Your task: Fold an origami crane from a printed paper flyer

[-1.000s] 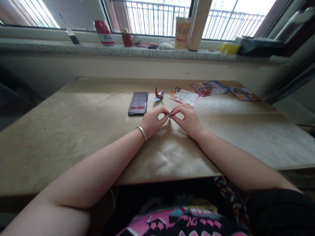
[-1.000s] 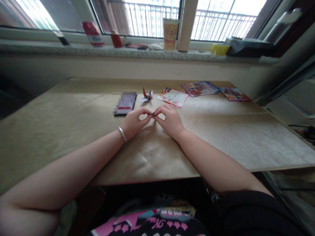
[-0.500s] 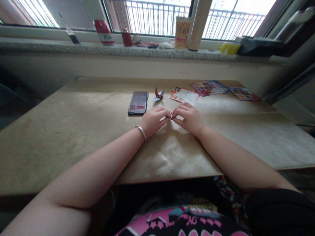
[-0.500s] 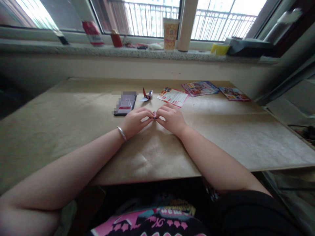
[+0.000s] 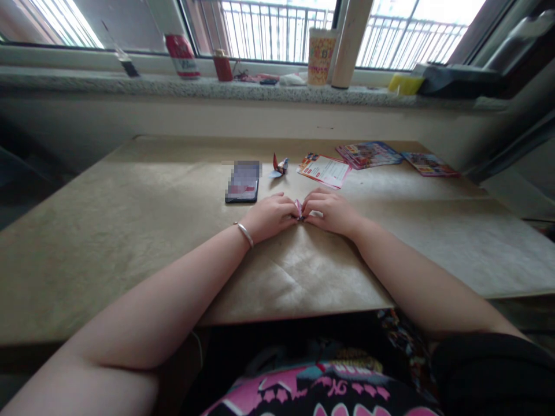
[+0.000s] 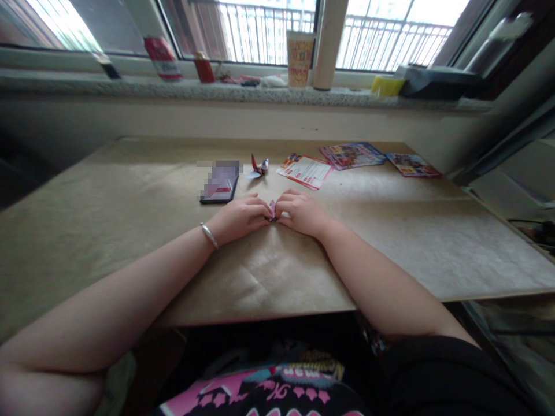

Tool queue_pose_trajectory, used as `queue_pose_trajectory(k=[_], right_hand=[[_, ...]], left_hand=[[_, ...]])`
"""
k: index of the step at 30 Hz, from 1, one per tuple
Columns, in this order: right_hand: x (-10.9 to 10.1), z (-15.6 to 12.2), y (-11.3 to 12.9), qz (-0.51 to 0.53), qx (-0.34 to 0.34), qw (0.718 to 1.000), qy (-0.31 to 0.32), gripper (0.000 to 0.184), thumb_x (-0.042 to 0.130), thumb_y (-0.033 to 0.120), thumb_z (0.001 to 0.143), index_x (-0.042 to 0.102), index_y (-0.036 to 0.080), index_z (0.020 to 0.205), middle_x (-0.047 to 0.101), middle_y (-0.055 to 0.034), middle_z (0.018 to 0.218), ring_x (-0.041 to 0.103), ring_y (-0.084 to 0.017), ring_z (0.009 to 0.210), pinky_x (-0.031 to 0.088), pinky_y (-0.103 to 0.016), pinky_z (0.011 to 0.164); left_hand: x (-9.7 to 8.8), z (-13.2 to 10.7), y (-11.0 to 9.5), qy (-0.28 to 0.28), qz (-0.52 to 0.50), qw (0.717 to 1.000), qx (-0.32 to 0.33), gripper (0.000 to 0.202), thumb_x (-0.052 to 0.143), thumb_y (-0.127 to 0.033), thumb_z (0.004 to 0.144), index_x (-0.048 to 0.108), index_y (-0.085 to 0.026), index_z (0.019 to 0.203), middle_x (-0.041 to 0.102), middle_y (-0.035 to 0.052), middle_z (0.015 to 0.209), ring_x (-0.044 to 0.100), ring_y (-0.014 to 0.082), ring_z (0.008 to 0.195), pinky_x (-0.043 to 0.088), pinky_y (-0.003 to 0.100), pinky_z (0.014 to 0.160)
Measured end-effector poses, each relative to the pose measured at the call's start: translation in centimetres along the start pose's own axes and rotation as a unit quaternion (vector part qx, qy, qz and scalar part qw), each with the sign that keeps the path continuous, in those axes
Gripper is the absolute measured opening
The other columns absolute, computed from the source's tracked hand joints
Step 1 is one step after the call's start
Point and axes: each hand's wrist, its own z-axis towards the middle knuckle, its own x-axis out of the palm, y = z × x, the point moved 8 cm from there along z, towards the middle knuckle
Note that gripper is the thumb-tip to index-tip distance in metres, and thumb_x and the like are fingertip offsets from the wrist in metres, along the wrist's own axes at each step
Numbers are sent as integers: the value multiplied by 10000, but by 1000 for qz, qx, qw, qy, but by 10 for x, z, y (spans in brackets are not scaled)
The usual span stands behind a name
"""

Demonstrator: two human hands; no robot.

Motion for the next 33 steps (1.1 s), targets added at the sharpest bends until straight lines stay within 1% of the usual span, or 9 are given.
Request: queue_pose_trajectory(k=[4,7,13,17,21,24,28,31,33], right_hand=[[2,-1,-3,10,18,999,26,68,657,262,831,720,237,829,727,-56,916,617,-216,945,499,-368,861],[2,-1,-4,18,23,999,31,89,644,256,831,732,244,828,734,-49,922,625,-210,934,505,-372,863],[3,-3,-6,31,32,999,23,100,646,256,820,743,244,798,746,-43,897,631,-214,947,498,-377,874],[5,-3,-9,45,58,997,8,117,636,257,814,732,236,751,751,-36,869,651,-200,912,482,-373,902],[8,0,-15,63,97,993,-16,163,607,224,814,697,220,678,749,-32,829,663,-183,841,475,-364,898],[11,0,-18,76,99,992,-28,176,639,237,797,653,221,623,741,-22,805,661,-174,821,468,-361,903],[13,-1,-18,84,80,993,-33,181,648,285,815,636,219,647,710,-24,789,641,-169,816,468,-345,872],[12,-4,-26,55,119,990,-49,151,677,329,795,654,214,699,678,-42,809,614,-190,822,475,-349,817],[12,-7,-33,24,159,985,-62,157,712,362,761,678,209,775,672,-64,862,609,-224,876,477,-383,829]], left_hand=[[1,0,0,6,-6,1000,-4,115,587,-230,877,698,-198,880,712,60,947,654,176,915,507,327,914],[2,0,1,13,-12,1000,-17,160,557,-238,896,712,-199,898,715,63,965,657,175,924,525,300,859],[5,1,5,3,-25,999,-36,165,578,-229,886,739,-197,865,724,59,971,675,163,898,530,281,854],[7,2,9,5,-31,998,-51,141,619,-243,868,751,-196,850,728,57,936,680,163,870,530,271,832],[6,3,14,12,-37,996,-75,135,628,-250,861,752,-198,860,725,47,912,676,163,854,521,269,826],[7,4,17,16,-13,996,-88,134,611,-236,859,741,-203,843,712,39,868,661,168,823,513,277,790],[9,6,19,4,2,997,-82,112,616,-220,840,720,-192,807,692,45,815,639,186,834,507,308,821],[9,6,19,-10,-6,996,-84,114,614,-251,839,714,-197,851,677,53,875,629,194,892,501,337,887],[7,4,22,-25,6,994,-109,175,613,-281,834,707,-192,952,665,73,960,615,216,971,486,371,946]])
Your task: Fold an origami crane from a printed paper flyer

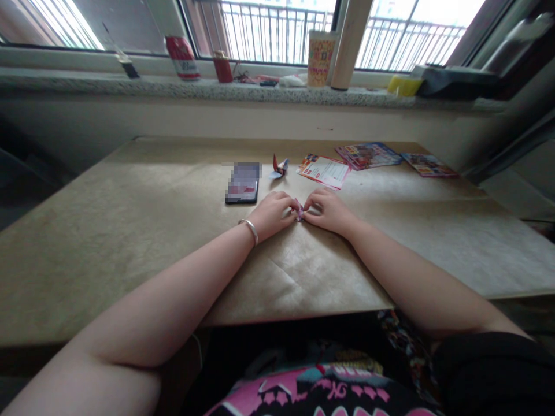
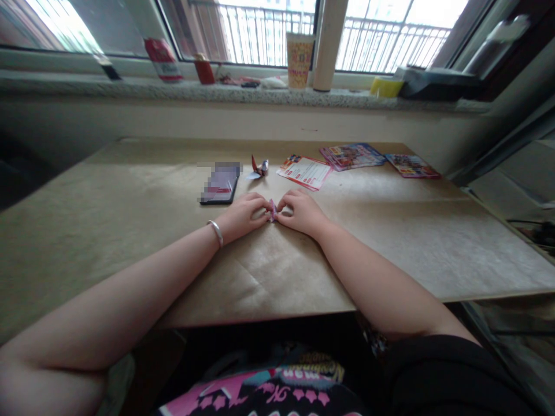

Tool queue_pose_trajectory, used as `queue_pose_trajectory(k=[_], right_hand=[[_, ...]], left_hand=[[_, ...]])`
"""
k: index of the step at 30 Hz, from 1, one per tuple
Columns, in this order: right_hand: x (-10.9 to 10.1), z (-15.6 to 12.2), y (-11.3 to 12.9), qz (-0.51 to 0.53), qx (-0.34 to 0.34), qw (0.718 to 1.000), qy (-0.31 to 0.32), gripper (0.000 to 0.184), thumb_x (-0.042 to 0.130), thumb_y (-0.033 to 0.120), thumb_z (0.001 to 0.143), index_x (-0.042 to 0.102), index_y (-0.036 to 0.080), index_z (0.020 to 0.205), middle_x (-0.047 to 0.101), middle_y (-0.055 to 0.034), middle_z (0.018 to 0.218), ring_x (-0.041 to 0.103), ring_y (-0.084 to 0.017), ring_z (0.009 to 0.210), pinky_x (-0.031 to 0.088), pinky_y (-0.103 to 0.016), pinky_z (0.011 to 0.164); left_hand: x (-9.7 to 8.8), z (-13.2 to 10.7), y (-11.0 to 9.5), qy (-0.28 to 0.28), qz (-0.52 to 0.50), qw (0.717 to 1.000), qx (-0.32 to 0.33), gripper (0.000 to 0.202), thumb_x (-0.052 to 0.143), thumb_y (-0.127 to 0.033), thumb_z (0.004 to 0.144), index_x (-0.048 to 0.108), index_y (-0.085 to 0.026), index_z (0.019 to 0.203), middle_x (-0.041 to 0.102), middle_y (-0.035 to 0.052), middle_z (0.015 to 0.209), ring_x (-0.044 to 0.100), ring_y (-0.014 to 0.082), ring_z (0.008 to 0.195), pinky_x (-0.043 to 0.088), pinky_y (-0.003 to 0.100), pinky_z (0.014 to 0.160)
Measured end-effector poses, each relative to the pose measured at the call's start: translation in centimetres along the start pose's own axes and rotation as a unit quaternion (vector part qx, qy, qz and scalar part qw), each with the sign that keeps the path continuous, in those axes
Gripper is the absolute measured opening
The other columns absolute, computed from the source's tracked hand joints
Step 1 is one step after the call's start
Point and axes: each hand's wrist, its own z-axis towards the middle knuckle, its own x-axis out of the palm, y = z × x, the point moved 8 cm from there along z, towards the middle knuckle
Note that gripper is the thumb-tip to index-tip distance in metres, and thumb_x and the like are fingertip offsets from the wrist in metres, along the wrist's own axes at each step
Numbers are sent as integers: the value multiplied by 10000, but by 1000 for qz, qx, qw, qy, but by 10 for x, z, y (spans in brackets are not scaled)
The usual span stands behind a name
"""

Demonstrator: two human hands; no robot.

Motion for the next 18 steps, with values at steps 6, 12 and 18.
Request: queue_pose_trajectory(k=[6,12,18], right_hand=[[5,-1,-13,-27,48,998,-1,298,764,400,710,723,216,940,687,-104,1070,594,-294,1081,421,-504,997],[6,-3,-6,-27,24,999,6,278,736,410,754,742,219,955,690,-109,1123,589,-287,1113,414,-509,1021],[4,-2,-11,4,64,998,-5,230,770,439,710,757,244,832,708,-85,1076,612,-289,1080,431,-519,989]], left_hand=[[5,-4,9,31,63,995,-71,443,547,-368,869,618,-110,1222,586,164,1269,481,320,1251,360,486,1117],[5,-2,9,34,27,997,-59,391,566,-340,851,632,-136,1178,624,149,1259,498,316,1266,359,509,1121],[0,-3,6,6,-90,994,-55,424,600,-256,828,539,-173,1240,694,107,1141,624,256,1111,473,431,999]])
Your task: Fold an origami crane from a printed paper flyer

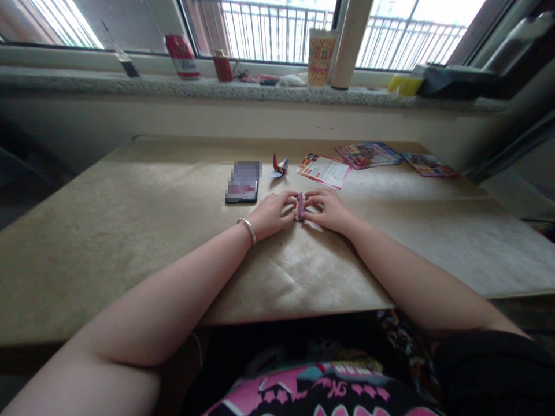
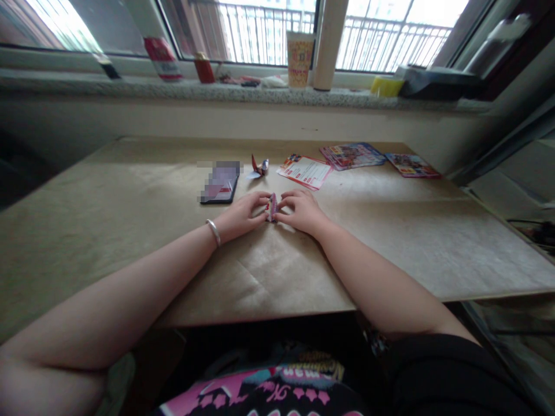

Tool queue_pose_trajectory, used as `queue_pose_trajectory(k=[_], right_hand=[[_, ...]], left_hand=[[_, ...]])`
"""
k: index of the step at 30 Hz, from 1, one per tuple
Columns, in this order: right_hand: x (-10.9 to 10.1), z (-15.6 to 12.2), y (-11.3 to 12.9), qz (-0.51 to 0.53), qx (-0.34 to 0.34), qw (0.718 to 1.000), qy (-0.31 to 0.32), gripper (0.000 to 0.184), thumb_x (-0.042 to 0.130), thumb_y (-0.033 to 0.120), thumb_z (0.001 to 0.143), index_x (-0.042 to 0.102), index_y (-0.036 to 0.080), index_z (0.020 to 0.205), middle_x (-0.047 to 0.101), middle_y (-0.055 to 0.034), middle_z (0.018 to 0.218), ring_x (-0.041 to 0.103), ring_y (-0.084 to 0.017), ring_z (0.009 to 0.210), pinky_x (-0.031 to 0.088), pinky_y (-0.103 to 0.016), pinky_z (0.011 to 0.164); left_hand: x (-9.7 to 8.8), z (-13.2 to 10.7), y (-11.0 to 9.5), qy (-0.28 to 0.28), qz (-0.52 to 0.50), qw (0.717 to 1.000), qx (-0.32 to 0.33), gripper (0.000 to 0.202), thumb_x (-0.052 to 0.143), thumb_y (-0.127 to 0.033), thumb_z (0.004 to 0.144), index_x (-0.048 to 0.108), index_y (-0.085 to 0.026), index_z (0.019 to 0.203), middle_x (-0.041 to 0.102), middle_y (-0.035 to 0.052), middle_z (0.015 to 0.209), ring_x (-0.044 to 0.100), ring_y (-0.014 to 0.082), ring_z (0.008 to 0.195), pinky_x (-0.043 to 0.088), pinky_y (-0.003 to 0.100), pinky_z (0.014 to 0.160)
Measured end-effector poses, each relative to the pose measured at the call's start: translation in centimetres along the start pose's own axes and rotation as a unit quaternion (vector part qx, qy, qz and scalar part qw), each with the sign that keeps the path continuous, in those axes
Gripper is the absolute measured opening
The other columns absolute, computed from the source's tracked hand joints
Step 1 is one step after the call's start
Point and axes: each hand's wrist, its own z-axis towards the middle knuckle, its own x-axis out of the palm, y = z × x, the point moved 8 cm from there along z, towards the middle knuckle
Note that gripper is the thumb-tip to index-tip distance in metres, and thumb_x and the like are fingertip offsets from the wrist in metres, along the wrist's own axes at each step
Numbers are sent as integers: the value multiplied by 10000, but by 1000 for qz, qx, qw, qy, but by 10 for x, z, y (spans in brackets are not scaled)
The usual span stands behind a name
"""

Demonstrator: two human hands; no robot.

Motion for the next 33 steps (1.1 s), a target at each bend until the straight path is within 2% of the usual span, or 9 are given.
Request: queue_pose_trajectory(k=[5,8,11,15,21,27,33], right_hand=[[-6,-1,13,32,-51,998,-30,107,724,321,754,703,227,705,740,-55,986,645,-243,1006,452,-456,969],[-11,-2,24,26,-81,995,-45,76,696,256,765,670,224,700,745,-36,918,657,-220,947,477,-409,929],[-13,-4,33,2,-94,995,-40,72,675,224,775,656,235,707,740,-22,873,650,-220,948,481,-399,913],[-15,-5,41,-34,-105,993,-37,72,674,232,787,658,239,718,729,-26,875,637,-226,973,482,-396,905],[-15,-6,48,-64,-117,991,-31,109,652,267,828,653,225,727,718,-46,880,625,-227,975,484,-376,863],[-17,-6,51,-54,-113,992,-25,146,647,289,844,634,212,720,713,-60,878,620,-220,940,474,-354,837],[-10,-6,48,-12,-95,995,15,161,622,317,871,633,211,750,709,-62,884,608,-211,929,461,-344,843]], left_hand=[[-6,-1,-2,-35,-50,998,0,443,615,-174,807,509,-198,1237,727,29,939,650,207,1043,416,441,1044],[-7,1,-4,-33,-32,999,1,261,619,-209,826,607,-204,1087,723,11,936,656,194,982,388,452,1059],[-9,2,-10,-27,-23,999,26,112,629,-287,853,672,-204,914,724,10,914,654,187,923,435,402,994],[-17,-1,-14,-66,-34,996,53,123,672,-310,837,694,-198,884,720,22,893,651,178,899,488,312,865],[-23,-4,-18,-104,-76,989,78,130,668,-308,843,698,-185,873,707,21,869,648,154,844,493,284,834],[-23,-4,-16,-100,-119,987,42,190,664,-359,828,680,-173,792,689,16,815,632,147,792,486,269,792],[-24,-5,-19,-75,-131,988,25,263,616,-401,860,669,-167,751,663,14,754,610,142,743,465,261,749]])
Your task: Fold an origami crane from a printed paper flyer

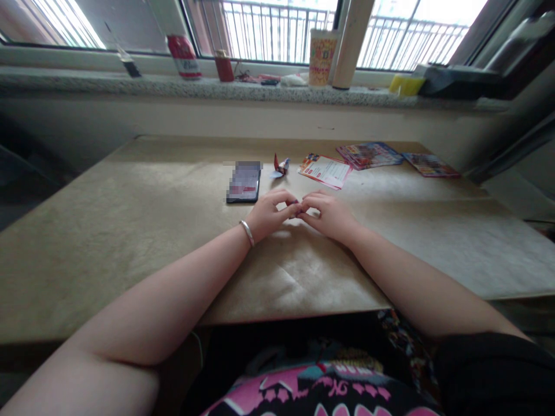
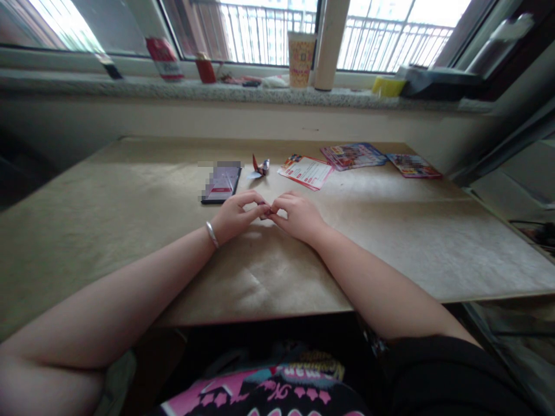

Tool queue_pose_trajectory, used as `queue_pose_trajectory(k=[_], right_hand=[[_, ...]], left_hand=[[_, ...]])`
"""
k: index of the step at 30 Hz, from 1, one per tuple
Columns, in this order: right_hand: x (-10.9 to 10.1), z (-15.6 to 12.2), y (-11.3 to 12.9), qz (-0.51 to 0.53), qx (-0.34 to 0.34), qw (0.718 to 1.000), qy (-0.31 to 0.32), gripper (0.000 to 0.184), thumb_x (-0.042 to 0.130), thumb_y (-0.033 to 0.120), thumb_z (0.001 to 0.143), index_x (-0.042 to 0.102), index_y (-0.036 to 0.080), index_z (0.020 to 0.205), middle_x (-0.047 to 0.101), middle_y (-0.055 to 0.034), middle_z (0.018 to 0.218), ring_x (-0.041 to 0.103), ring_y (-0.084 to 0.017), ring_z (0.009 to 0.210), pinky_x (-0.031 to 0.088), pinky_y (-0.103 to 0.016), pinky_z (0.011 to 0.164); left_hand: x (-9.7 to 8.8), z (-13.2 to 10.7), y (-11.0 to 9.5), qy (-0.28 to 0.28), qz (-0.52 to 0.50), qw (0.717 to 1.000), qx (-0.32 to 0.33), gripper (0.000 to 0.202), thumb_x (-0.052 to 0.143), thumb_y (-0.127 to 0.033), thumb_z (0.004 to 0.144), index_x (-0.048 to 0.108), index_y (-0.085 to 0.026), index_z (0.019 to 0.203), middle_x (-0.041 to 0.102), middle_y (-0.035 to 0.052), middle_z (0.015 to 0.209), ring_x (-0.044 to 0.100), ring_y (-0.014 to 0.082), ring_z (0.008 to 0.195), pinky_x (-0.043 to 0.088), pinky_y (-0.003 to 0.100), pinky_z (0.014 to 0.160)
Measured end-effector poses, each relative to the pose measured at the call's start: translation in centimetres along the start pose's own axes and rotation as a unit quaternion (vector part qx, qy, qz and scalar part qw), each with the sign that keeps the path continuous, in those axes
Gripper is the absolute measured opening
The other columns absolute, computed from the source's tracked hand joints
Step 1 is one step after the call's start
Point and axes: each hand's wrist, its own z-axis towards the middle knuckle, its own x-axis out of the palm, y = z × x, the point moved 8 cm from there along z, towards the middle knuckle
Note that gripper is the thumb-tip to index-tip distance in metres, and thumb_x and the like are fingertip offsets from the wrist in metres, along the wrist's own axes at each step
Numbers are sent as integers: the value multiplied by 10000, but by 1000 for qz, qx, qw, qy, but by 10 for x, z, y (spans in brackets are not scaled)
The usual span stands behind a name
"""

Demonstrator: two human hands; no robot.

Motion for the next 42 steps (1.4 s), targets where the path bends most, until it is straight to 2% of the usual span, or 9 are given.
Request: queue_pose_trajectory(k=[8,15,20,23,26,28,31,35,42], right_hand=[[8,1,-1,92,21,995,32,118,637,261,842,636,200,741,692,-31,807,598,-184,850,439,-314,807],[12,-1,-5,120,49,990,49,139,632,270,826,621,194,710,660,-24,762,573,-171,802,426,-294,751],[14,-1,-9,139,71,986,57,152,632,292,816,632,187,706,644,-24,741,569,-160,748,426,-279,703],[13,-3,-16,135,108,984,47,140,626,307,809,656,189,739,663,-29,773,582,-158,743,434,-273,691],[8,-5,-25,125,145,981,24,147,622,326,796,656,184,773,679,-39,812,595,-165,751,431,-266,657],[5,-5,-29,115,153,981,14,153,618,329,788,652,179,782,681,-39,796,591,-167,737,421,-268,648],[3,-4,-31,116,158,981,14,173,614,344,786,656,177,784,689,-33,774,589,-164,719,421,-274,657],[6,-5,-30,136,165,977,13,202,627,373,786,678,179,808,713,-30,801,609,-158,735,442,-275,691],[13,-6,-32,165,148,975,24,187,680,353,728,656,176,785,674,-11,766,588,-135,687,450,-250,631]], left_hand=[[0,0,-7,4,20,999,33,277,556,-351,889,643,-164,704,586,13,712,559,141,723,443,260,712],[0,0,-7,-1,5,999,33,320,480,-341,921,604,-164,686,560,15,709,528,139,703,432,265,694],[-1,0,-4,-12,17,1000,14,331,480,-365,918,595,-168,678,552,13,701,523,139,702,437,263,693],[4,2,2,19,-1,1000,-8,271,519,-390,899,640,-166,807,621,23,779,566,146,754,453,267,740],[11,1,10,63,6,997,-45,257,604,-407,841,647,-162,907,652,20,823,573,145,751,439,253,705],[14,-1,14,83,37,994,-63,256,613,-414,832,647,-161,848,633,6,761,551,138,708,405,243,651],[13,-2,18,81,57,992,-82,260,604,-400,838,641,-156,756,612,-3,694,537,135,676,376,240,622],[11,-2,22,64,42,993,-94,237,602,-375,826,655,-156,752,625,1,688,540,137,677,383,238,626],[11,0,23,73,80,991,-75,231,601,-369,817,666,-162,735,619,0,674,517,140,658,376,243,615]])
